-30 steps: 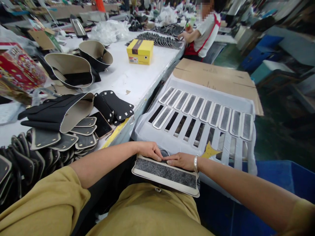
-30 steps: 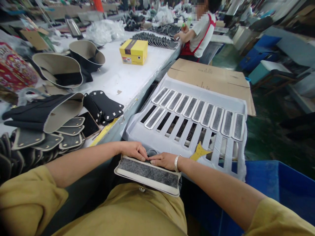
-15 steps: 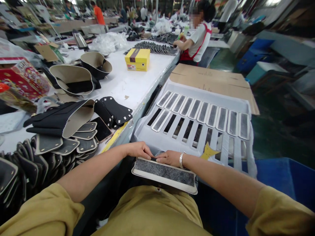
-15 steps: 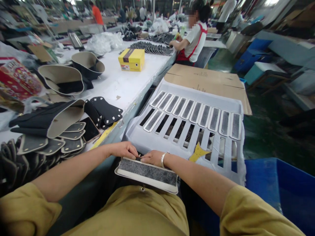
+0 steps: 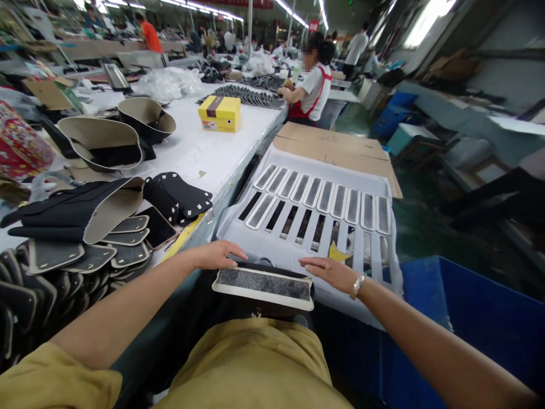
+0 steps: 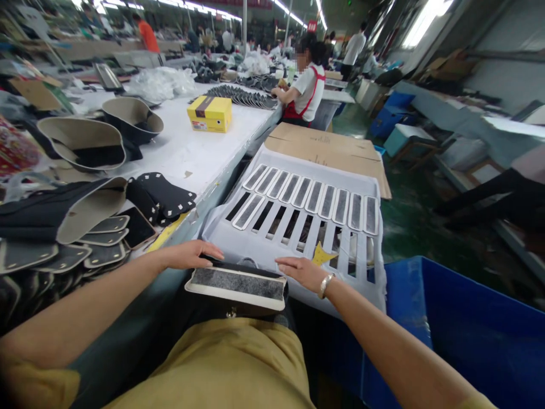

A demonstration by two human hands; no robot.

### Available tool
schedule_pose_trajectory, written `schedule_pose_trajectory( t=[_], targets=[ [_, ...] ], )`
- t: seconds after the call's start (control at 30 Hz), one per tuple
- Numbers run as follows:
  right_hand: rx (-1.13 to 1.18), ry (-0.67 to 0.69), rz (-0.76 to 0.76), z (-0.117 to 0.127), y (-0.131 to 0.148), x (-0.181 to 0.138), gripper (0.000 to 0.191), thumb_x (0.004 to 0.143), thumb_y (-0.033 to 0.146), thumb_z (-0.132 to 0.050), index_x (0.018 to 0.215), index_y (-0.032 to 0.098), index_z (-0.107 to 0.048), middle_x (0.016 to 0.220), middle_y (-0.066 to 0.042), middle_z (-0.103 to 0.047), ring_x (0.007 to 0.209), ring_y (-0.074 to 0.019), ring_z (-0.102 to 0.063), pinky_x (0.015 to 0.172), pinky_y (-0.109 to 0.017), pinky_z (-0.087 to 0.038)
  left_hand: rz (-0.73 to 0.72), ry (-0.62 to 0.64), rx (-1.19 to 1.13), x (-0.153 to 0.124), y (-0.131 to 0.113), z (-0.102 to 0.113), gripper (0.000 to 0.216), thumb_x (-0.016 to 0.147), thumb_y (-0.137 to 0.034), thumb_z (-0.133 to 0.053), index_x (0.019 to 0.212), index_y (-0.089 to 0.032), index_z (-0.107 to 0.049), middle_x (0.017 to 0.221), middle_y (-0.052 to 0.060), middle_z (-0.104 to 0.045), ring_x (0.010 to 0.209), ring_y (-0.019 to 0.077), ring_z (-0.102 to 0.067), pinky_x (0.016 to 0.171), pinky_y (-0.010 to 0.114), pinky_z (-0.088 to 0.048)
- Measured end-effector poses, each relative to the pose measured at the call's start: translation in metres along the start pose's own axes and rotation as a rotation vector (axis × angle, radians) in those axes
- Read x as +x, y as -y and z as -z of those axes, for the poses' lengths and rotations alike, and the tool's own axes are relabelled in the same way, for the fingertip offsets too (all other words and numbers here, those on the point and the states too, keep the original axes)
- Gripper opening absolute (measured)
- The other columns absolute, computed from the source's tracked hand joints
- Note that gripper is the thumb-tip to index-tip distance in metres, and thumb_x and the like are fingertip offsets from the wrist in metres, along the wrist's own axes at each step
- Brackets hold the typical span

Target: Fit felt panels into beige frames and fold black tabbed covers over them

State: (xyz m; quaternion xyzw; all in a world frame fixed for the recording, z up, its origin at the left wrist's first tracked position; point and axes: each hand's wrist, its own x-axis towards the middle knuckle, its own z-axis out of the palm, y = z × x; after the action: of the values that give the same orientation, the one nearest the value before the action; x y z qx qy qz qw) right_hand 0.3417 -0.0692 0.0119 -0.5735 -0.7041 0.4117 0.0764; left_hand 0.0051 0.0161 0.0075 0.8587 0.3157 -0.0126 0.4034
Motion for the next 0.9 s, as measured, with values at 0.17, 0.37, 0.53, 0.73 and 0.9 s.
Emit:
schedule_pose_trajectory(
  t=[0.17, 0.37, 0.53, 0.73, 0.9],
  targets=[
    [-0.113, -0.385, 0.244, -0.032, 0.017, -0.058, 0.028, 0.087, 0.037, -0.048, 0.102, 0.021, -0.066, 0.101, -0.008, -0.065, 0.094, -0.0194, -0.058, 0.086, -0.035, -0.046, -0.242, -0.241, 0.245, -0.012, -0.058, -0.061, 0.027, 0.084, -0.03, -0.054, 0.106, -0.02, -0.064, 0.11, 0.005, -0.064, 0.1, 0.0193, -0.056, 0.092, 0.034, -0.04],
    [-0.382, -0.54, 0.388, -0.076, 0.023, -0.076, 0.014, 0.085, 0.025, -0.055, 0.086, 0.024, -0.069, 0.081, -0.003, -0.062, 0.079, -0.0152, -0.053, 0.088, -0.038, -0.039, -0.293, -0.414, 0.301, 0.006, -0.081, -0.118, 0.02, 0.088, -0.027, -0.05, 0.086, -0.022, -0.069, 0.092, 0.002, -0.068, 0.08, 0.0164, -0.056, 0.072, 0.031, -0.041],
    [-0.438, -0.6, 0.349, -0.082, 0.02, -0.074, 0.015, 0.086, 0.022, -0.052, 0.084, 0.02, -0.067, 0.078, -0.003, -0.06, 0.075, -0.0142, -0.05, 0.075, -0.031, -0.037, -0.324, -0.452, 0.302, 0.007, -0.08, -0.122, 0.019, 0.088, -0.025, -0.05, 0.082, -0.022, -0.067, 0.091, 0.001, -0.068, 0.082, 0.0159, -0.054, 0.073, 0.032, -0.038],
    [-0.506, -0.556, 0.327, -0.086, 0.02, -0.072, 0.015, 0.085, 0.017, -0.052, 0.078, 0.02, -0.064, 0.074, -0.002, -0.057, 0.074, -0.0142, -0.045, 0.077, -0.032, -0.034, -0.308, -0.463, 0.319, 0.009, -0.084, -0.127, 0.018, 0.089, -0.02, -0.048, 0.084, -0.02, -0.066, 0.097, 0.001, -0.067, 0.088, 0.0165, -0.052, 0.077, 0.033, -0.036],
    [-0.547, -0.578, 0.302, -0.088, 0.021, -0.071, 0.017, 0.086, 0.017, -0.05, 0.075, 0.021, -0.062, 0.073, -0.001, -0.058, 0.075, -0.0145, -0.046, 0.087, -0.034, -0.032, -0.311, -0.486, 0.363, 0.014, -0.079, -0.131, 0.016, 0.089, -0.018, -0.047, 0.089, -0.019, -0.064, 0.098, 0.0, -0.067, 0.087, 0.016, -0.051, 0.077, 0.033, -0.035]
  ],
)
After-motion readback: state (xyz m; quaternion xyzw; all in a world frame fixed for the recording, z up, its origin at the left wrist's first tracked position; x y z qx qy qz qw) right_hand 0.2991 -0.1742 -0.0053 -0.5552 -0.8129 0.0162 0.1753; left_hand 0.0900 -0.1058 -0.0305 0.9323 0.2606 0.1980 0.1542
